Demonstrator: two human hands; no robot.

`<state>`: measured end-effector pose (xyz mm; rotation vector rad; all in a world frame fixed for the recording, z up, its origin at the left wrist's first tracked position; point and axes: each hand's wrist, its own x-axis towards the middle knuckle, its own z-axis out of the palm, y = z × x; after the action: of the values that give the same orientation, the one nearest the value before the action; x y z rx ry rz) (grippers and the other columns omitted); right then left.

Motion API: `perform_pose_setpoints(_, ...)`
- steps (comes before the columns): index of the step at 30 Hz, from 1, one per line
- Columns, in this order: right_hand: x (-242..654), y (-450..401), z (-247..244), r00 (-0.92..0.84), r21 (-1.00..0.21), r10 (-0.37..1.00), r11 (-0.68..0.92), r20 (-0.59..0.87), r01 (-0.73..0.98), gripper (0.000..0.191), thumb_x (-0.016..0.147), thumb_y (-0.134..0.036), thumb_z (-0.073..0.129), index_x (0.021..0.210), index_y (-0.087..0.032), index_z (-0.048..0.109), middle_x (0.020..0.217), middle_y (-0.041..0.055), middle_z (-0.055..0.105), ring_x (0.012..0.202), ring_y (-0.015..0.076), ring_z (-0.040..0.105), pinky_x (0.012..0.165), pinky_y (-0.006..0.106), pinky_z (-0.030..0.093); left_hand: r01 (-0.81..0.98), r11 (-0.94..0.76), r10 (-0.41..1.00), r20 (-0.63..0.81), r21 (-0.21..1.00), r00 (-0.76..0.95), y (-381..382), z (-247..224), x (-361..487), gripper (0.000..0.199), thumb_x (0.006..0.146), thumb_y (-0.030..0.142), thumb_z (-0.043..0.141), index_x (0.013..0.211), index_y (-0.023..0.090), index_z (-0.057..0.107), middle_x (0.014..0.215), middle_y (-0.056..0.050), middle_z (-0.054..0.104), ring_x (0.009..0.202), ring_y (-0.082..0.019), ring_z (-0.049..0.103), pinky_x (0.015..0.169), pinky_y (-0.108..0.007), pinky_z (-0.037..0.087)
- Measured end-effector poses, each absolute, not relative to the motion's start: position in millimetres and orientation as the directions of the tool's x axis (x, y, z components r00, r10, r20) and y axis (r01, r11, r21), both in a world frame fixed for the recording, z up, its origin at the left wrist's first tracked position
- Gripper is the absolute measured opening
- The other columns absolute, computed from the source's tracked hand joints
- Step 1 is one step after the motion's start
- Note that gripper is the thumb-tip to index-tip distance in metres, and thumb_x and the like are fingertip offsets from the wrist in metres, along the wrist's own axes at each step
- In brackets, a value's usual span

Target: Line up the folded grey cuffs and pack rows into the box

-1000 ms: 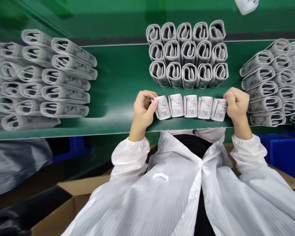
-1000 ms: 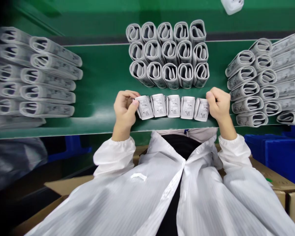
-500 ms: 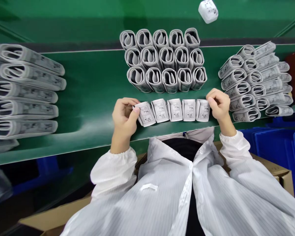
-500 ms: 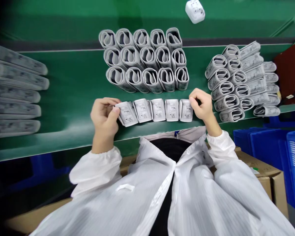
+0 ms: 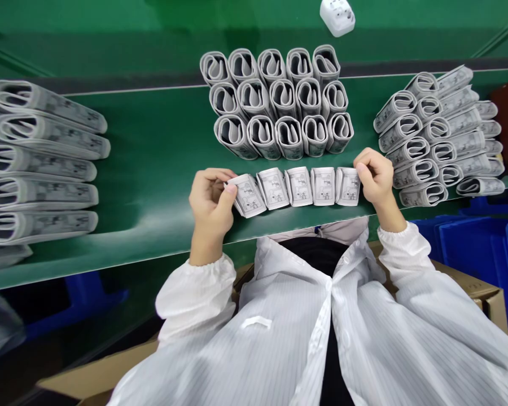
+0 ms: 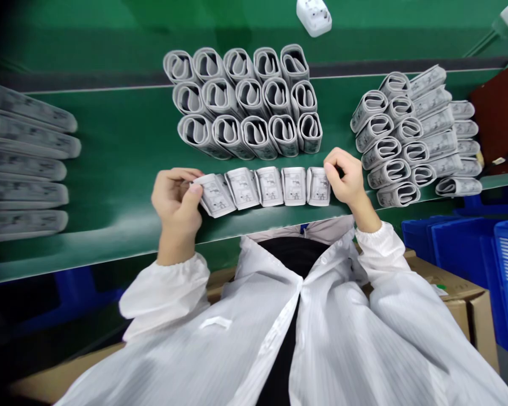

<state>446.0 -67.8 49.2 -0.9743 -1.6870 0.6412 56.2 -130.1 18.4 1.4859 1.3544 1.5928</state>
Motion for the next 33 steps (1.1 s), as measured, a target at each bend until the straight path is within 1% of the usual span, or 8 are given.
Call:
perform_pose_setpoints(7,445.4,-67.9,49.4,-0.143,-0.787,0.839,0.543,0.526,0.291,0.058,0.112,-0.070,0.062,0.074,-0.026,0.054,0.071,0.0024,0.060,0.065,0.0197,0.054,0.067,0.041,0.042,0.228,-0.319,0.908,0.365,0.920,-0.204,-131.1,21.1,56.5,0.037,0.100,0.058,0.088,0.101,0.025,0.071,0.102,-0.006,0.077,0.091,-0.019,0.074,0.076,-0.034,0.058)
perform_pose_setpoints(13,445.3,-67.6,49.7,-0.150,-0.808,0.868,0.495,0.473,0.318,0.063,0.110,-0.077,0.060,0.073,-0.027,0.052,0.071,0.0026,0.058,0.066,0.0205,0.052,0.068,0.042,0.042,0.251,-0.285,0.916,0.340,0.925,-0.213,-131.4,18.3,54.5,0.041,0.099,0.064,0.088,0.101,0.028,0.069,0.103,-0.006,0.076,0.093,-0.021,0.075,0.078,-0.039,0.060)
perform_pose_setpoints(19,445.2,-67.6,49.5,-0.143,-0.805,0.867,0.497,0.478,0.324,0.062,0.110,-0.075,0.060,0.073,-0.027,0.052,0.071,0.0025,0.059,0.066,0.0203,0.053,0.068,0.042,0.042,0.241,-0.329,0.911,0.374,0.913,-0.173,-131.0,13.6,50.9,0.034,0.103,0.056,0.087,0.106,0.027,0.071,0.105,-0.005,0.077,0.094,-0.020,0.075,0.078,-0.042,0.058)
perform_pose_setpoints(23,445.3,-67.6,49.6,-0.153,-0.801,0.863,0.505,0.482,0.323,0.061,0.111,-0.073,0.061,0.073,-0.027,0.052,0.071,0.0025,0.059,0.065,0.0199,0.053,0.067,0.041,0.042,0.250,-0.316,0.913,0.365,0.915,-0.182,-131.0,13.1,50.0,0.035,0.103,0.058,0.087,0.105,0.027,0.070,0.105,-0.005,0.076,0.095,-0.020,0.076,0.079,-0.043,0.059)
perform_pose_setpoints(26,445.3,-67.5,49.7,-0.158,-0.797,0.851,0.525,0.501,0.299,0.058,0.111,-0.070,0.062,0.074,-0.026,0.053,0.072,0.0025,0.059,0.066,0.0198,0.053,0.067,0.041,0.041,0.256,-0.311,0.916,0.360,0.915,-0.176,-131.0,15.2,51.4,0.039,0.102,0.060,0.087,0.103,0.026,0.067,0.104,-0.005,0.075,0.094,-0.020,0.076,0.078,-0.041,0.059)
perform_pose_setpoints(29,445.1,-67.1,49.6,-0.154,-0.801,0.857,0.515,0.492,0.306,0.059,0.111,-0.071,0.061,0.073,-0.027,0.052,0.071,0.0026,0.059,0.066,0.0200,0.053,0.067,0.041,0.041,0.247,-0.317,0.910,0.367,0.916,-0.191,-130.7,18.2,54.3,0.037,0.102,0.059,0.086,0.102,0.026,0.069,0.104,-0.005,0.076,0.093,-0.019,0.076,0.077,-0.039,0.059)
perform_pose_setpoints(31,445.3,-66.8,48.5,-0.152,-0.803,0.862,0.505,0.483,0.316,0.060,0.110,-0.073,0.061,0.073,-0.027,0.053,0.071,0.0024,0.059,0.065,0.0198,0.053,0.066,0.041,0.040,0.243,-0.309,0.910,0.360,0.919,-0.203,-130.3,18.5,55.5,0.036,0.102,0.058,0.086,0.102,0.026,0.070,0.104,-0.006,0.077,0.094,-0.020,0.076,0.079,-0.037,0.060)
perform_pose_setpoints(33,446.1,-66.7,46.0,-0.158,-0.794,0.858,0.513,0.489,0.326,0.057,0.110,-0.071,0.064,0.075,-0.027,0.055,0.072,0.0024,0.060,0.065,0.0195,0.052,0.065,0.041,0.039,0.245,-0.294,0.915,0.346,0.924,-0.206,-130.0,16.2,55.2,0.040,0.100,0.063,0.086,0.103,0.026,0.069,0.104,-0.005,0.076,0.095,-0.020,0.075,0.081,-0.037,0.061)
